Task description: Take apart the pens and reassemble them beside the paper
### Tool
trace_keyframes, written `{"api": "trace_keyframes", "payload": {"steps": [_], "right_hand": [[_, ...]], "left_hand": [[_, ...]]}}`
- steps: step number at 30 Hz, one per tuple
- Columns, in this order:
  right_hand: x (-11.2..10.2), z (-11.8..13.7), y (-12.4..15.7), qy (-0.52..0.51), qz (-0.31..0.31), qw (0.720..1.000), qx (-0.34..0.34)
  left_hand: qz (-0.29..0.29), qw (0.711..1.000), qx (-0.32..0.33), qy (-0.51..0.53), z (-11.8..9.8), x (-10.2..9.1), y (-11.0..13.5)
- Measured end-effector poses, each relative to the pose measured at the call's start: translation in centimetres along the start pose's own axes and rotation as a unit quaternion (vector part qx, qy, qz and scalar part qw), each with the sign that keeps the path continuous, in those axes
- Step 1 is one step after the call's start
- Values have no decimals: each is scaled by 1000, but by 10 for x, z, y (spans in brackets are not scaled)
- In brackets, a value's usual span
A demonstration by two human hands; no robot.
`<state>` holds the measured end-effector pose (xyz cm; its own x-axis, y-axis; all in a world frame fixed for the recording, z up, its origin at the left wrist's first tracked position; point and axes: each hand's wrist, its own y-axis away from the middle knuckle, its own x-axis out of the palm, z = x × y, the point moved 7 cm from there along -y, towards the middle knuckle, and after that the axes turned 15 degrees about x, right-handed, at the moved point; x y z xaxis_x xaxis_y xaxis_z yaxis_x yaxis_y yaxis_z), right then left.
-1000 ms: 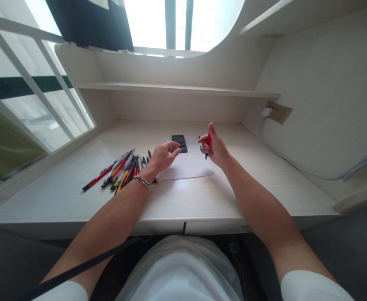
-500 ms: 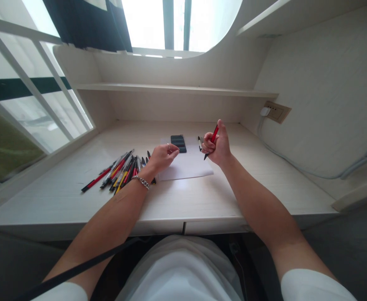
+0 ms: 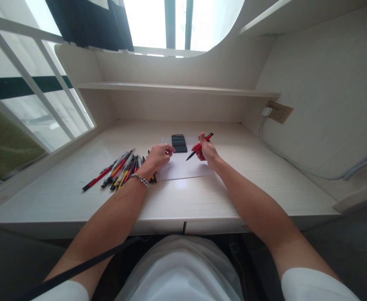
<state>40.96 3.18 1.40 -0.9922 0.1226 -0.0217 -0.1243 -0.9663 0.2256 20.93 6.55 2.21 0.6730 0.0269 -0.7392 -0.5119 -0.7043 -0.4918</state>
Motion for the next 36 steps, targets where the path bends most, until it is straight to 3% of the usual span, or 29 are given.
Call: {"api": "trace_keyframes", "payload": {"steps": [6,13,23,31,36], "right_hand": [[21,-11,2,19,67,997,26],[23,-17,-11,90,-31,994,-60],[44,-16,-17,220,-22,964,-147],[46,-19,-19,250,-33,955,-158],[46,-19,-22,250,-33,954,-162]], "left_hand": [[16,999,-9,-31,10,-1,1],[67,995,-13,-79,15,3,3],[103,990,-25,-92,14,11,3],[106,989,-25,-102,11,11,3],[137,983,-45,-110,9,12,4]]}}
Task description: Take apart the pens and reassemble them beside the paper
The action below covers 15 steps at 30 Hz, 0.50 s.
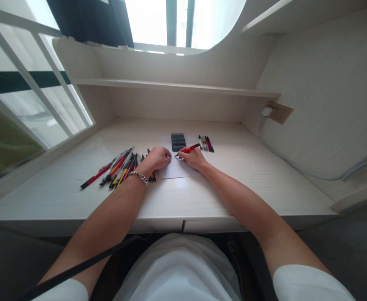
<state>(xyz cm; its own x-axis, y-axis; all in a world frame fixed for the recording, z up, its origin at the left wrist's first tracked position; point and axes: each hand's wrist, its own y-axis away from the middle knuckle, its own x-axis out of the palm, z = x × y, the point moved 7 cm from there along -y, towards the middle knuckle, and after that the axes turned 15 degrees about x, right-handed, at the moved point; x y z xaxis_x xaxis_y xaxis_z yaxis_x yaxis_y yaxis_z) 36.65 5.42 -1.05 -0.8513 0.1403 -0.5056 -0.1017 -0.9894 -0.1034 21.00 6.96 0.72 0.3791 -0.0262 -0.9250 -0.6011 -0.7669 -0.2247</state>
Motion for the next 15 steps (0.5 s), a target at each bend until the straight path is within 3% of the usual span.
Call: {"api": "trace_keyframes", "payload": {"steps": [15], "right_hand": [[1,1,1,-31,18,999,-8]], "left_hand": [[-9,1000,3,8,-1,0,0]]}}
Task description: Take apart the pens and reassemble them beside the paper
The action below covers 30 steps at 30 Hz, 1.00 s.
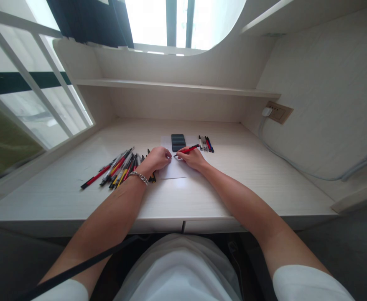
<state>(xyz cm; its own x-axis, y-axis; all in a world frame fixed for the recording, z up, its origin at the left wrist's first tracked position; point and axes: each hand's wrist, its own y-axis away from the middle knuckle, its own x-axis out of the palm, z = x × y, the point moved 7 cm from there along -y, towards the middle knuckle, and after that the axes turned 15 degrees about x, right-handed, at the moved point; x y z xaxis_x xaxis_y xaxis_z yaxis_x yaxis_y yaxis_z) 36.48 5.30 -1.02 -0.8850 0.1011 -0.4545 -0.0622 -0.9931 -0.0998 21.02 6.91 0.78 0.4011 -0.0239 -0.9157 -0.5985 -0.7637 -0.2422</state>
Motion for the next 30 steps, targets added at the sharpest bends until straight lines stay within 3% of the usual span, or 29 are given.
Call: {"api": "trace_keyframes", "payload": {"steps": [7,13,16,21,25,30], "right_hand": [[1,4,2,13,8,1000,6],[-11,9,6,-81,5,995,54],[-11,12,10,-114,36,991,67],[-7,16,18,-170,104,976,82],[-19,13,17,-200,87,969,117],[-55,5,10,-251,2,957,143]], "left_hand": [[-8,1000,3,8,2,1,-1],[-38,999,13,19,3,-2,-1],[-79,994,41,67,-8,-9,1],[-98,973,142,152,-39,-18,2],[-109,976,119,144,-35,-18,1],[-108,983,98,110,-25,-17,-2]]}}
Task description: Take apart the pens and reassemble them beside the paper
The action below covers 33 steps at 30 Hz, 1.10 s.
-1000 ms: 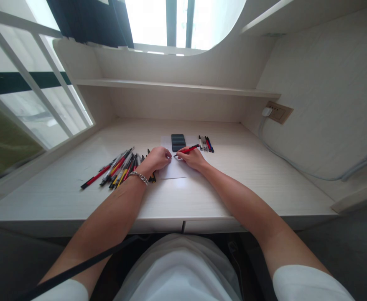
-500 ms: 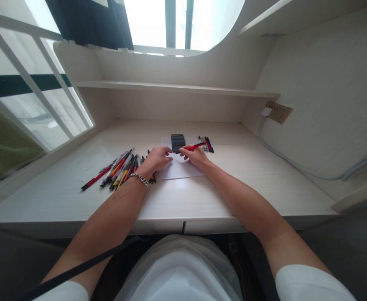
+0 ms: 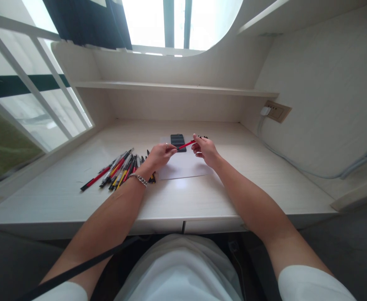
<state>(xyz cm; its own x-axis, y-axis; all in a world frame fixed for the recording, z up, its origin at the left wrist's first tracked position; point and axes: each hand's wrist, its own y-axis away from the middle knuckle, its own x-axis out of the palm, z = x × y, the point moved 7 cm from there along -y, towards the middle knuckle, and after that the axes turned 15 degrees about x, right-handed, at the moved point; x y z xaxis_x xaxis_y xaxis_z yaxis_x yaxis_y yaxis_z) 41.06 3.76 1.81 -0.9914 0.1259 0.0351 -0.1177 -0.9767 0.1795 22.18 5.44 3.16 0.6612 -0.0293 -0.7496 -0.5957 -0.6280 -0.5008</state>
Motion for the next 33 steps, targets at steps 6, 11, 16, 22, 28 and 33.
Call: {"api": "trace_keyframes", "payload": {"steps": [6,11,16,22,28,33], "right_hand": [[-6,-4,0,84,-14,996,7],[17,-13,8,151,59,987,8],[17,-10,7,200,87,976,-10],[13,3,11,275,93,955,-55],[4,11,17,359,76,925,-95],[-16,23,14,432,-26,890,-144]], "left_hand": [[16,999,33,-36,-8,5,1],[24,997,54,-55,-8,7,2],[8,997,43,-60,1,-3,1],[-15,998,19,-55,13,-12,1],[-66,996,39,-42,5,-16,0],[-106,994,30,-11,0,-17,1]]}}
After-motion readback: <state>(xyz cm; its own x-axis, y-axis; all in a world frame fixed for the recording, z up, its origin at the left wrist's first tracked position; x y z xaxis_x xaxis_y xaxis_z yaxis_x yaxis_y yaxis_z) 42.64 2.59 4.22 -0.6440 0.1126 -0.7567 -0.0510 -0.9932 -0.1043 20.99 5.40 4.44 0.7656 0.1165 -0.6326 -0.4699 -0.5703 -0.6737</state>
